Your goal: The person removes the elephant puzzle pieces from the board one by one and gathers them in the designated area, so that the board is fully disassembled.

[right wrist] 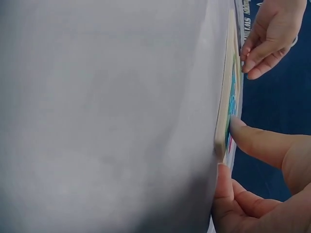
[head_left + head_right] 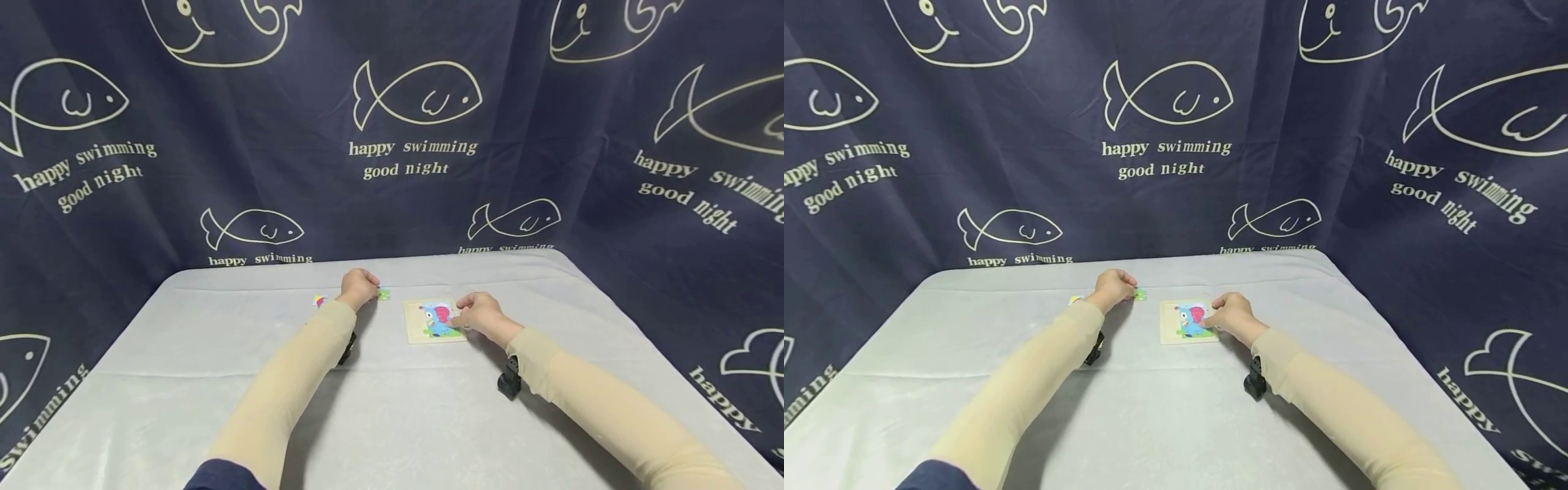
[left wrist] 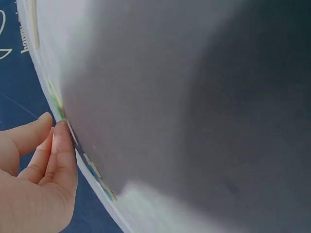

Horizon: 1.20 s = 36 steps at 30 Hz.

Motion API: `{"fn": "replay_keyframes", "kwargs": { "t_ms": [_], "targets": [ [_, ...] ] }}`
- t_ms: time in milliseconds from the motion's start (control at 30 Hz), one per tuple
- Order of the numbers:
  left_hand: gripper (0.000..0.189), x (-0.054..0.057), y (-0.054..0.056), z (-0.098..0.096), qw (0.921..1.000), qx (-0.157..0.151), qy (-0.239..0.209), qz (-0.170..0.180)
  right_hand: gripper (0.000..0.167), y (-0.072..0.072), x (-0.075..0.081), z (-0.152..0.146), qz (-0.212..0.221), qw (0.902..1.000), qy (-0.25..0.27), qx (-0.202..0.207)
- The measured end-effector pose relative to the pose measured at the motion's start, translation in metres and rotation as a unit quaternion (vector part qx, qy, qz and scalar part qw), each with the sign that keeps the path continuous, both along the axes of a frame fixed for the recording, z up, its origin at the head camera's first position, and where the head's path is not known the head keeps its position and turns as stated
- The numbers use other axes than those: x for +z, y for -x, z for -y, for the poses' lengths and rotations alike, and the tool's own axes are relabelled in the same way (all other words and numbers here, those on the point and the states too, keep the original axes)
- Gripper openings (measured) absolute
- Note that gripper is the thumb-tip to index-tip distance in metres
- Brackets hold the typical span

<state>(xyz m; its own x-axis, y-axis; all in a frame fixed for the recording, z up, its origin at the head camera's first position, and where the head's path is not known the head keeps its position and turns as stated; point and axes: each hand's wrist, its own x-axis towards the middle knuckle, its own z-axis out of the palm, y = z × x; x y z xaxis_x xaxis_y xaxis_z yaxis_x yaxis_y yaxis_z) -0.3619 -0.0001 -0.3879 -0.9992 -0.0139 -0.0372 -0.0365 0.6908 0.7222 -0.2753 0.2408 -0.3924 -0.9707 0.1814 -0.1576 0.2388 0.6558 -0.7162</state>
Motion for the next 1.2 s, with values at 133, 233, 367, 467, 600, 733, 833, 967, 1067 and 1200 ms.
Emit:
{"fn": "replay_keyframes", "kwargs": {
  "t_ms": [133, 233, 367, 467, 600, 733, 833, 967, 1067, 1200],
  "targets": [
    [0.009, 0.002, -0.002, -0.004, 1.0000, -0.005, -0.005, -0.001, 0.048, 0.001, 0.000, 0.000, -0.001, 1.0000, 0.003, 0.002],
    [0.009, 0.004, -0.004, -0.014, 0.9990, -0.025, -0.037, 0.010, 0.045, 0.003, 0.001, -0.002, 0.000, 1.0000, 0.003, -0.008],
    [0.007, 0.006, -0.008, -0.029, 0.9944, -0.060, -0.074, 0.045, 0.039, 0.007, 0.002, -0.006, -0.001, 0.9995, 0.017, -0.027],
    [0.006, 0.006, -0.014, -0.037, 0.9919, -0.069, -0.083, 0.068, 0.038, 0.009, 0.002, -0.007, 0.002, 0.9991, 0.031, -0.027],
    [0.008, 0.005, -0.021, -0.044, 0.9906, -0.071, -0.082, 0.083, 0.037, 0.010, 0.000, -0.006, 0.004, 0.9990, 0.036, -0.024],
    [0.010, 0.003, -0.029, -0.050, 0.9928, -0.074, -0.049, 0.081, 0.033, 0.011, -0.003, -0.004, 0.006, 0.9986, 0.044, -0.029],
    [0.015, 0.004, -0.035, -0.059, 0.9949, -0.061, 0.025, 0.076, 0.030, 0.013, -0.005, -0.006, 0.011, 0.9979, 0.057, -0.029],
    [0.029, 0.009, -0.038, -0.070, 0.9853, -0.043, 0.149, 0.071, 0.027, 0.015, -0.005, -0.008, 0.013, 0.9973, 0.067, -0.028],
    [0.037, 0.013, -0.041, -0.074, 0.9811, -0.042, 0.177, 0.066, 0.027, 0.015, -0.004, -0.008, 0.013, 0.9974, 0.066, -0.028],
    [0.044, 0.014, -0.044, -0.076, 0.9861, -0.041, 0.149, 0.060, 0.027, 0.018, -0.005, -0.006, 0.015, 0.9977, 0.058, -0.031]
  ]
}}
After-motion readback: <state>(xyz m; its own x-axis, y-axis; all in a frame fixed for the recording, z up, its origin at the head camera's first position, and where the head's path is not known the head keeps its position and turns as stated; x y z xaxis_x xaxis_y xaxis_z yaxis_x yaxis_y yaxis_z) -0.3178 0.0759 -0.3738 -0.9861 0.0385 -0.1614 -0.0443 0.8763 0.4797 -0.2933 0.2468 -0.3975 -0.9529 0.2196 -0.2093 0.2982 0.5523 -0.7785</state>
